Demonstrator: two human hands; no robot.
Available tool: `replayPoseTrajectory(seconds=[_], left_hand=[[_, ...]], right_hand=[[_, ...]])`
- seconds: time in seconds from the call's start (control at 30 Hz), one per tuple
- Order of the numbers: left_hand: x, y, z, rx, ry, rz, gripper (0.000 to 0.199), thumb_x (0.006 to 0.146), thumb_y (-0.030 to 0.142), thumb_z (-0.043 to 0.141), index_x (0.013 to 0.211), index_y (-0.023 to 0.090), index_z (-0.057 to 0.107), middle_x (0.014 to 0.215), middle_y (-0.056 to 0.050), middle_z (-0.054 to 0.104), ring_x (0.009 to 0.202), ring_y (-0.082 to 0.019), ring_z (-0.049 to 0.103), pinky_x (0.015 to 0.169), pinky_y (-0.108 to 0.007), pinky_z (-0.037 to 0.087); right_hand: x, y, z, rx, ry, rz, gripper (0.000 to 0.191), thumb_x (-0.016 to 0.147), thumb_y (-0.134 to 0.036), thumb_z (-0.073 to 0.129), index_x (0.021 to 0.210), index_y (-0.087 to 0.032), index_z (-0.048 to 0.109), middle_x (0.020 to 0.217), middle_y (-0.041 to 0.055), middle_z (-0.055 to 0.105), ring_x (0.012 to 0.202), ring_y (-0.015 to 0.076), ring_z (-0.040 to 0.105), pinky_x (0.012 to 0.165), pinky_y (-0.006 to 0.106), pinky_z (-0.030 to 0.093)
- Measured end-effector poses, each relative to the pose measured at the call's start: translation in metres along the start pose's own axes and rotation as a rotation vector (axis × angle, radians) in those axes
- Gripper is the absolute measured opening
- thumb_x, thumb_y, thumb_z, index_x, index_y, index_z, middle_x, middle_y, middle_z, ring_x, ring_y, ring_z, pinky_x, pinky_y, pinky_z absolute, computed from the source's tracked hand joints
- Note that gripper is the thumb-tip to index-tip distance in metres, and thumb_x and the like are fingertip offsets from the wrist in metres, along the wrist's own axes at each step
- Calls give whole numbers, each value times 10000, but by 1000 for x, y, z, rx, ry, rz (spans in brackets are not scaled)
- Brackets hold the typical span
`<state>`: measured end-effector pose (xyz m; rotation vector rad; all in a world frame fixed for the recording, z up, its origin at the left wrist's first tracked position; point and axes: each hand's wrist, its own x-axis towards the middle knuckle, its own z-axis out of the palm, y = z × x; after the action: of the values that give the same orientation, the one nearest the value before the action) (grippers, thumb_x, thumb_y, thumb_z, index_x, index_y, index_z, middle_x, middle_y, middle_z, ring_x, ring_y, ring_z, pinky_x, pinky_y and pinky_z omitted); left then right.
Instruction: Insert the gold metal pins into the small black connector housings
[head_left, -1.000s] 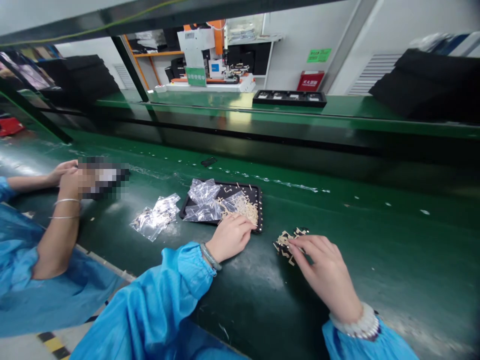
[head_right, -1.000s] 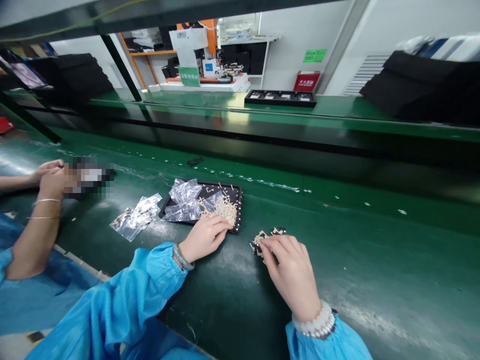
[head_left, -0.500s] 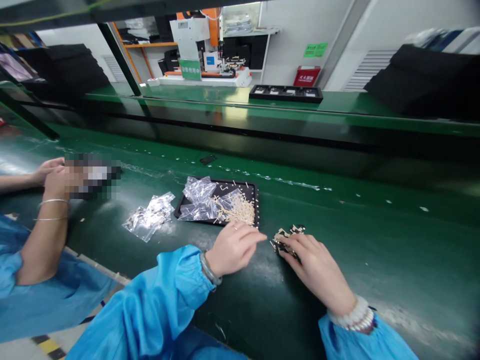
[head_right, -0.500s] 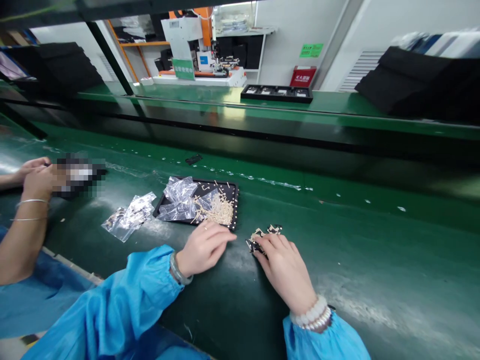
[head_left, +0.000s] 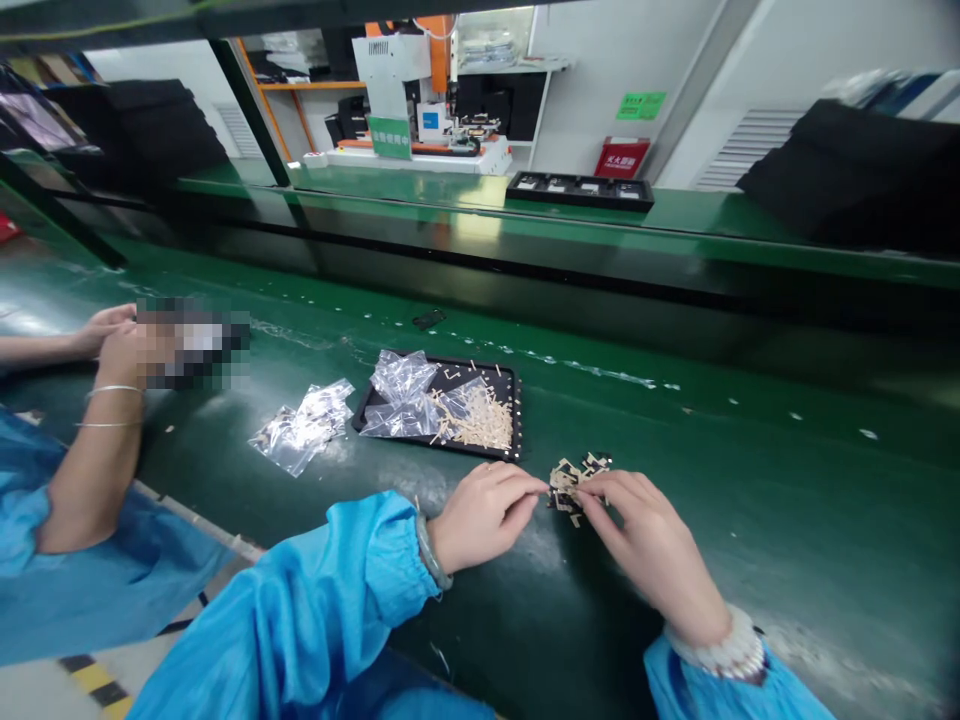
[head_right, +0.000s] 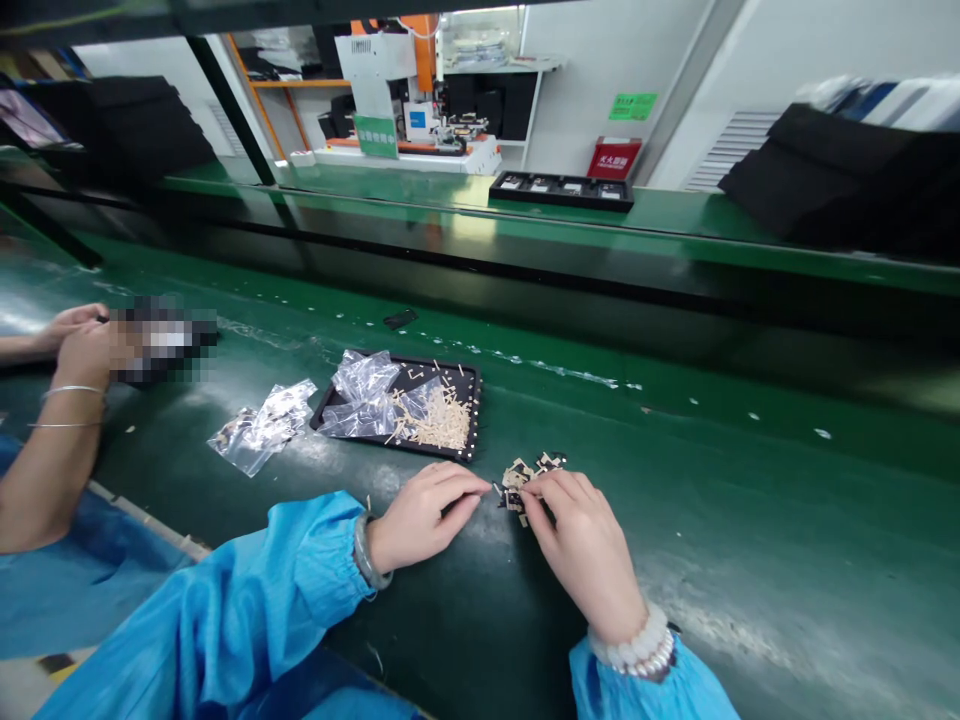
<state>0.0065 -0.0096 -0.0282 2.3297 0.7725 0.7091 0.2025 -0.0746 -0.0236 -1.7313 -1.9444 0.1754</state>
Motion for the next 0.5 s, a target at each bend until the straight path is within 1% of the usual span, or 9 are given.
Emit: replayPoseTrajectory(seconds=[0.07,0.13,0.23,0.3,0.4,0.5], left_hand=[[0,3,2,-133,8,-106,216,869,235,458,1033,189,592,949,-39,634,830,-135,573,763,-264,457],[0,5,3,-253,-2,-213,203,841,278,512,998,188,604,863,-23,622,723,-119,556,663,-233,460],[1,6,3,-373,-2,-312,165,827,295,529,886,174,624,755,-2,594,626,-101,504,585,-213,426],[1,6,2,-419,12,-334,165,834,284,515,849,163,626,747,-3,591,611,-96,487,577,-210,413],[1,6,0,-439,33,-324,153,831,258,513,827,153,624,754,-8,590,612,-93,481,577,-209,406],[1,7,-3,-413,57,-272,138,826,228,509,789,150,616,738,-9,584,613,-93,485,572,-207,404]], right_hand=[[0,-5,0,167,-1,46,180,882,-328,462,813,-225,592,827,43,634,818,194,579,734,326,464],[1,-12,2,318,-7,91,191,879,-342,471,784,-223,587,813,41,635,794,186,594,709,306,477],[2,-23,5,431,-9,133,213,872,-348,479,745,-215,587,765,30,633,742,178,603,676,291,479],[2,-29,8,458,-8,149,212,871,-338,479,735,-213,584,742,22,629,726,174,602,665,284,477],[2,-34,13,447,12,159,184,868,-314,486,739,-213,569,753,20,625,732,168,598,665,275,476],[1,-39,18,358,118,132,120,863,-292,490,815,-214,567,790,29,628,740,169,599,679,286,480]])
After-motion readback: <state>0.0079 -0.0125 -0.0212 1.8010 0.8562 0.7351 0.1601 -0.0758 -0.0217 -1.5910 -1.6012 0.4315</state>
